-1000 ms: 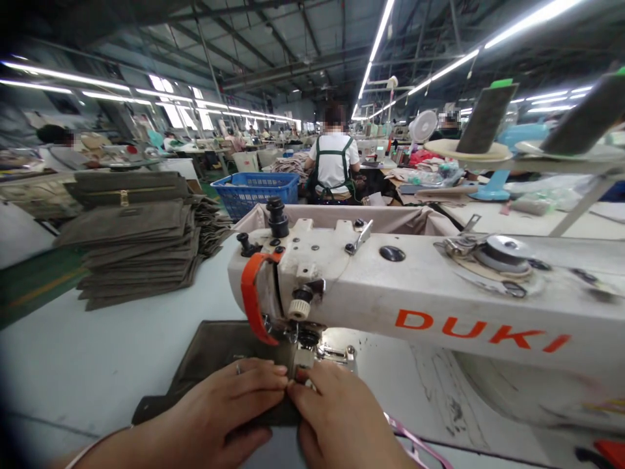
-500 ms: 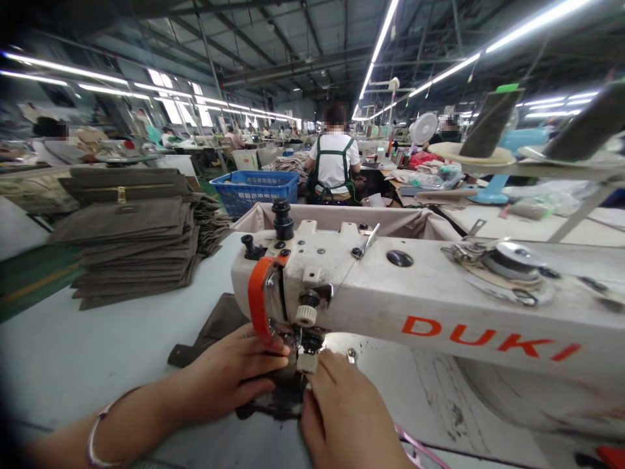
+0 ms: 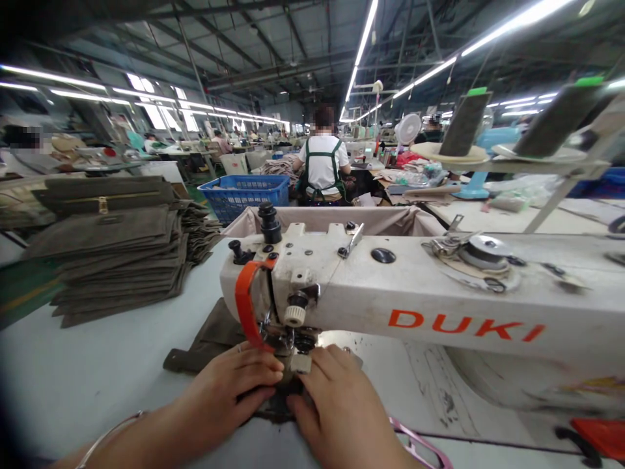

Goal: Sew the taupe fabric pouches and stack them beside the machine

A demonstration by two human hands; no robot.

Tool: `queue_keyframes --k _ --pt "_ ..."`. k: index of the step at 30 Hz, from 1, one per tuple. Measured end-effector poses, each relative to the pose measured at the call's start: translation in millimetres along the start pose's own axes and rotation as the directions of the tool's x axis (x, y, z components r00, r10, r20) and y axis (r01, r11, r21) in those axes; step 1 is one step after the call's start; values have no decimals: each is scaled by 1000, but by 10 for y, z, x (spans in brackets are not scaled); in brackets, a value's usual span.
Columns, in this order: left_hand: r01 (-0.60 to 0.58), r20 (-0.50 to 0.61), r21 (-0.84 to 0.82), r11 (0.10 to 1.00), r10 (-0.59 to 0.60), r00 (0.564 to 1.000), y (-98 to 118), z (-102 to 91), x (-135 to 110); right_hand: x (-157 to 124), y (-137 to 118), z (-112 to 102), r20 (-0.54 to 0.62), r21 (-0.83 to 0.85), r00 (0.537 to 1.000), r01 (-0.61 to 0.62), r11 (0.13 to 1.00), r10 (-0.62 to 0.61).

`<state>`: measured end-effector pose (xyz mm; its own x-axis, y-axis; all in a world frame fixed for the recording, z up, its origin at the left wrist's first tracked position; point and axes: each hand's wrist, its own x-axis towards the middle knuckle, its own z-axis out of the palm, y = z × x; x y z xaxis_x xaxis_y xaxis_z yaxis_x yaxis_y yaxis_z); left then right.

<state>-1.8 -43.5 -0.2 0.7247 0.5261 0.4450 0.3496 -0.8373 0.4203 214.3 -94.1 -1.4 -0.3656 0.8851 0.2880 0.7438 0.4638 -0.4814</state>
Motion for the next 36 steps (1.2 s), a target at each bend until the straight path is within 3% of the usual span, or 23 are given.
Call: queue_keyframes --k 4,10,15,23,36 --pt "-16 -73 53 998 20 997 11 103 -2 -20 20 108 14 92 998 55 994 -57" --pt "-71 -149 138 988 91 985 -22 161 5 -11 44 164 -95 82 990 114 990 -106" --pt "33 -127 100 994 -20 992 -77 151 56 28 59 160 -120 -6 990 76 997 -76" --pt "103 -162 95 990 -86 983 -163 185 90 112 63 115 -132 -66 989 52 996 -60" --pt "96 -148 99 990 -81 986 -198 177 136 139 86 181 -141 -87 989 20 996 -32"
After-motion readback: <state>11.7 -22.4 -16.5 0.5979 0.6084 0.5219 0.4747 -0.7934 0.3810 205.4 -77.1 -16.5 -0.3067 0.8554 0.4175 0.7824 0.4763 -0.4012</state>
